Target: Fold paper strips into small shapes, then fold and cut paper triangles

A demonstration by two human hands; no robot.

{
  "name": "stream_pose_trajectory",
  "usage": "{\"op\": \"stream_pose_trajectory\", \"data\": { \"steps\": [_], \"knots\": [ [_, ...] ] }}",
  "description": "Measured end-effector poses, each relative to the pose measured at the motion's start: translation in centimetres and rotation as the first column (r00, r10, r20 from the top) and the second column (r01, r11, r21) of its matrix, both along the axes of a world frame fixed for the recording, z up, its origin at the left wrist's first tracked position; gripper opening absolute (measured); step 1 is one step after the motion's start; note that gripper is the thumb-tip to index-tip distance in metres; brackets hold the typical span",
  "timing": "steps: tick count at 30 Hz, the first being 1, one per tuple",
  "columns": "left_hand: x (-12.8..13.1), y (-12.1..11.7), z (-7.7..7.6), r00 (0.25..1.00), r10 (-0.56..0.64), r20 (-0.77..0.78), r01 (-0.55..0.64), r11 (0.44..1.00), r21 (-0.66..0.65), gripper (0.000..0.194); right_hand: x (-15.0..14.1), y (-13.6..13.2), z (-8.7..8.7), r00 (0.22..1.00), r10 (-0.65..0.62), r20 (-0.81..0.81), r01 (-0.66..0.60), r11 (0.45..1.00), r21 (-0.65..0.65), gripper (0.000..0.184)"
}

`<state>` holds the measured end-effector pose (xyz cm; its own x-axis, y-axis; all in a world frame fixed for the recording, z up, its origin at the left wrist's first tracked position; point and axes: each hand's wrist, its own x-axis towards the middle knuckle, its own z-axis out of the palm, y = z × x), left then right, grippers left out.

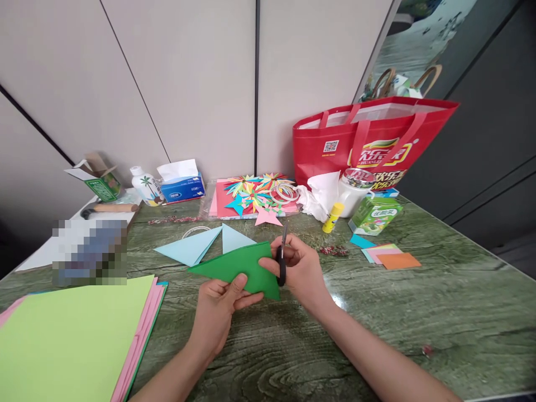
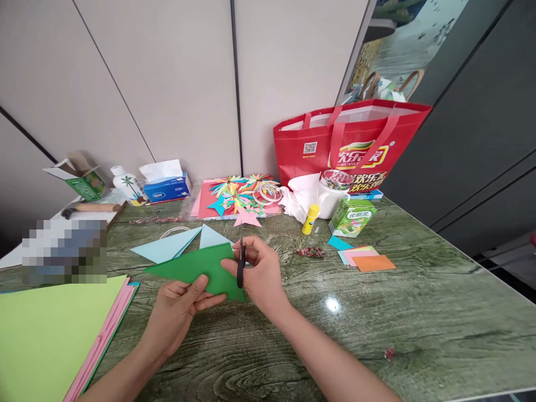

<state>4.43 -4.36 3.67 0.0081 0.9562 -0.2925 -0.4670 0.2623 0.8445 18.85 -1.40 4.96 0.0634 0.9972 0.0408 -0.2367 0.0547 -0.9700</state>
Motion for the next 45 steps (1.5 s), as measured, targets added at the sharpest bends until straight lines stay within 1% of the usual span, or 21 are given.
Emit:
{"op": "stream_pose_trajectory", "data": {
  "steps": [4, 8, 11, 17, 22, 32, 41, 45],
  "knots": [
    [0.0, -0.1, 0.3, 1.000, 0.018, -0.013, -0.018, 0.999, 0.031, 0.029, 0.1, -0.1, -0.3, 0.999, -0.035, -0.022, 0.035, 0.999, 0.027, 0.036],
    [0.0, -0.2, 0.7, 1.000, 0.004, -0.001, -0.004, 0.998, 0.061, 0.030, 0.2, -0.1, -0.3, 0.999, -0.007, -0.051, 0.007, 1.000, -0.002, 0.039],
    [-0.1, -0.1, 0.9, 1.000, -0.007, -0.007, 0.007, 0.999, 0.049, 0.034, 0.3, 0.0, -0.4, 0.998, 0.010, -0.060, -0.011, 1.000, -0.014, 0.040],
    [-0.4, 0.2, 0.5, 0.998, -0.067, -0.005, 0.067, 0.998, 0.007, 0.035, 1.0, 0.3, -0.7, 0.996, -0.061, -0.062, 0.062, 0.998, 0.020, 0.036],
    [-0.2, 0.1, 0.3, 0.997, -0.075, 0.005, 0.075, 0.997, 0.007, 0.033, 1.3, 0.2, -0.6, 0.994, -0.103, -0.023, 0.104, 0.994, 0.027, 0.037],
    [0.2, 0.1, 0.7, 0.997, -0.082, 0.012, 0.082, 0.996, -0.033, 0.032, 1.5, 0.2, -0.5, 0.995, -0.100, -0.007, 0.100, 0.995, 0.022, 0.038],
    [0.1, 0.1, 0.1, 0.996, -0.070, 0.062, 0.072, 0.997, -0.026, 0.031, 1.7, 0.5, -1.1, 0.995, -0.099, -0.013, 0.100, 0.995, 0.019, 0.040],
    [0.0, 0.0, 0.3, 0.993, -0.100, 0.057, 0.102, 0.994, -0.030, 0.032, 1.6, 0.6, -1.2, 0.995, -0.102, -0.022, 0.101, 0.995, -0.011, 0.041]
  ]
}}
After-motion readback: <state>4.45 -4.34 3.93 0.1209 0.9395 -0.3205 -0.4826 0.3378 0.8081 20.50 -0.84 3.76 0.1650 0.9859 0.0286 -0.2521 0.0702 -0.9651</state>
